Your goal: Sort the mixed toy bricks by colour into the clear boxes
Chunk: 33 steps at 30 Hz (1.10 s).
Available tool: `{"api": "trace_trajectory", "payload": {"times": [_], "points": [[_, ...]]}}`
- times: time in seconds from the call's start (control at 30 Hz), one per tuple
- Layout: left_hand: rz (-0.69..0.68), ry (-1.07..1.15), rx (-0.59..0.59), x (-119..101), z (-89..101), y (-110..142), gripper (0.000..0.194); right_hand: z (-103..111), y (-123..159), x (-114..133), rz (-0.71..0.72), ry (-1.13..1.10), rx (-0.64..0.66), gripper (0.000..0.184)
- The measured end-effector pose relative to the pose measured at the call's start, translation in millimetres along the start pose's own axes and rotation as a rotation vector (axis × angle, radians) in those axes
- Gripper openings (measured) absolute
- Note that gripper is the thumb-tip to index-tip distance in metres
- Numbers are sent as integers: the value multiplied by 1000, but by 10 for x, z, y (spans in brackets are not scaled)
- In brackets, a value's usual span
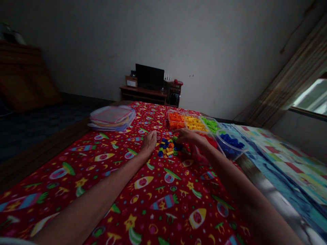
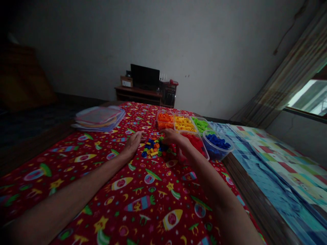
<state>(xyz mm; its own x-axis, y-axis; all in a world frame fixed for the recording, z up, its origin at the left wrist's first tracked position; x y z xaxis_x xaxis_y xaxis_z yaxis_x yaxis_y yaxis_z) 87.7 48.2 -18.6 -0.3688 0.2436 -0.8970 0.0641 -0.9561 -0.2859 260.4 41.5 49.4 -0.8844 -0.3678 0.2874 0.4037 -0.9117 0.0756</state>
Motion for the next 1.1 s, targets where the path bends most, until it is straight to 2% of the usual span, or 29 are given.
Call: {"api": "trace_trajectory", "payload": {"times": [0.07, 0.2, 0.27, 0.4, 0.47, 0.57, 0.7, 0.77, 0.83, 0.97, 1.1], "points": [[-4, -18, -1, -4, 3, 3, 34, 52, 25, -13, 13, -10, -46, 53], [-11, -30, 0, -19, 12, 11, 32, 122, -32, -44, 52, 53, -202, 31], [-15, -29, 5, -28, 14, 11, 32, 69, -95, -52, 39, 90, -186, 29], [-15, -15, 22, -28, 4, -2, 31, -139, -186, 42, 104, 104, 35, 28], [-15, -9, 25, -25, -3, -9, 30, -187, -188, 95, 121, 114, 101, 29], [-25, -7, 21, -36, -3, -8, 31, -129, -152, 129, 82, 147, 55, 25], [-22, -38, 30, -55, 7, 12, 33, 121, -20, 78, 71, 124, -89, 24], [-24, -55, 34, -53, 11, 16, 33, 323, 64, -57, 72, 97, -146, 23], [-28, -61, 37, -39, 9, 9, 33, 579, 141, -308, 30, 78, -209, 22], [-38, -58, 53, -11, -11, -22, 36, 1034, 231, -1062, -209, 33, -258, 23], [-38, -47, 65, 4, -20, -40, 38, 1240, 210, -1695, -436, 120, -296, 21]]}}
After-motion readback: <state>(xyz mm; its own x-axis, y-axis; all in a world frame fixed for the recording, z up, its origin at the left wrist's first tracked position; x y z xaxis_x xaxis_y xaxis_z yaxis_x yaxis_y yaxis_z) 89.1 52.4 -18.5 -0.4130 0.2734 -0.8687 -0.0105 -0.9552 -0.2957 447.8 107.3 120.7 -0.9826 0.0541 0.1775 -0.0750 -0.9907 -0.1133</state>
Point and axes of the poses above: each hand's wrist, its own y-axis away from the middle knuckle, its own z-axis out of the back of the hand, x = y × z, the point moved 6 cm from there along -y, towards the middle knuckle, and after that the axes turned 9 degrees about -y, right-handed, at the moved point
